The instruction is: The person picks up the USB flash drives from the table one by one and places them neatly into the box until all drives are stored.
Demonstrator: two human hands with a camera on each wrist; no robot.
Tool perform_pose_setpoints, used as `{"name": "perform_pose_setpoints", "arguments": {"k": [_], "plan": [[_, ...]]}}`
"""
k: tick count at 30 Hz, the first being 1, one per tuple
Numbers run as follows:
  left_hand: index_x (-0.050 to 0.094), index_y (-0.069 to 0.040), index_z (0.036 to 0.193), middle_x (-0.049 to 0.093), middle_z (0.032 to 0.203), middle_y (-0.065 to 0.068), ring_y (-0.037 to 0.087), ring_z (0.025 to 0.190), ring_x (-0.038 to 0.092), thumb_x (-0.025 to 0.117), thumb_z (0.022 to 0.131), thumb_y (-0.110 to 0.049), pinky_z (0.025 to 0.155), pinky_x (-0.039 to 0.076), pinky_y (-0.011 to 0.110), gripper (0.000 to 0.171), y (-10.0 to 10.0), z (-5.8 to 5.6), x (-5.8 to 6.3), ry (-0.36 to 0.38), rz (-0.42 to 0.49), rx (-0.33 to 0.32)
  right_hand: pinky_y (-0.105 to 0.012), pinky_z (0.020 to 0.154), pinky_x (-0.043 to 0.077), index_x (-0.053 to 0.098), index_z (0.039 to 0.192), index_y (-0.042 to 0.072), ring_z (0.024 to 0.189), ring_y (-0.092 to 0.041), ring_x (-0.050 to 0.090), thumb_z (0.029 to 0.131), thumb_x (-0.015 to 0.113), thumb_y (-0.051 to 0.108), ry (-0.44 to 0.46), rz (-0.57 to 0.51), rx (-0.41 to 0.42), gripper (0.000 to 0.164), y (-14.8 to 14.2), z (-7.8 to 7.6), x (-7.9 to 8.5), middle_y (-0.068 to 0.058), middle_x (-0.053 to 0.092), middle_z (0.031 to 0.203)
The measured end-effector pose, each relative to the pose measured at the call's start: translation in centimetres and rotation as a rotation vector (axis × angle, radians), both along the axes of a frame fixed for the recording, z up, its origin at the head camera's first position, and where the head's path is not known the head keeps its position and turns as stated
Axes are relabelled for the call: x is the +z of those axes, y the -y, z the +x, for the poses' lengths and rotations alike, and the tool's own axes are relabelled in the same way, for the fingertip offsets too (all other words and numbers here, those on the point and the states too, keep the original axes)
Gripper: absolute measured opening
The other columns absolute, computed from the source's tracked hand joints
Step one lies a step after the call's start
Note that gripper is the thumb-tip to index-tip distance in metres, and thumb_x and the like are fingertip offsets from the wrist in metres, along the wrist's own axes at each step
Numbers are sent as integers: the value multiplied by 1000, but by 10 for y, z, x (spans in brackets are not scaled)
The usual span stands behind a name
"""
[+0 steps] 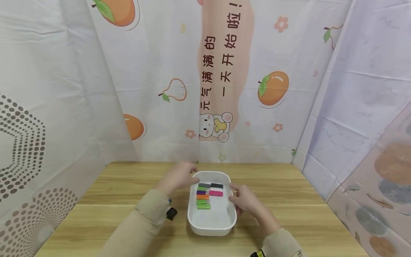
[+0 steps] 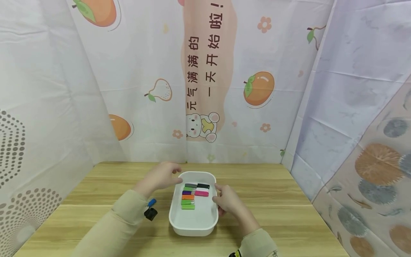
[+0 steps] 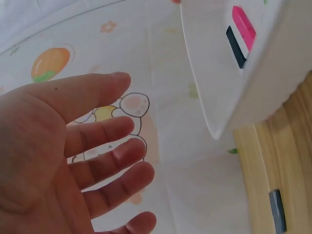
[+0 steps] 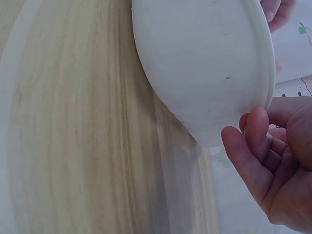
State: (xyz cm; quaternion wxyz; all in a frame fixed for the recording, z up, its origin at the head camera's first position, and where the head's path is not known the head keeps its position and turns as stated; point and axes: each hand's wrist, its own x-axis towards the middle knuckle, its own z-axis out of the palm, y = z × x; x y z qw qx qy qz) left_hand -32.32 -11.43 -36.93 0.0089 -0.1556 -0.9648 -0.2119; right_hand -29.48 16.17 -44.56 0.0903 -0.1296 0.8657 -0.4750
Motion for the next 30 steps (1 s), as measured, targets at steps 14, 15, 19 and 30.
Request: {"name": "perform_pose_setpoints", "arguments": {"k": [14,15,19,30], "plan": [[68,-10,128,67,125,9,29,113,63,80,86,-41,91,53,50,53,45,10,-3,-61,-44,43,-45,48,57,37,152,-8,40,-16,54,97,63,2,19,9,-3,62,-1,0,0,-9,55,59],[67,-9,129,66,126,10,30,113,63,80,86,-41,91,53,51,54,48,11,-3,-61,-49,45,-45,48,57,37,152,-8,40,-16,54,97,63,2,20,9,-4,62,-1,0,0,-9,55,59],[66,-8,131,65,128,11,31,115,62,78,87,-40,92,52,52,56,61,14,-4,-68,-73,64,-43,47,56,37,152,-8,40,-16,54,97,63,2,20,2,-5,62,-1,0,-1,-9,54,59],[64,-6,133,62,133,15,35,116,61,79,86,-38,93,51,54,59,84,22,-7,-73,-100,81,-41,46,56,36,153,-7,40,-16,53,97,63,2,20,-3,-3,63,0,0,-1,-8,55,60]]}}
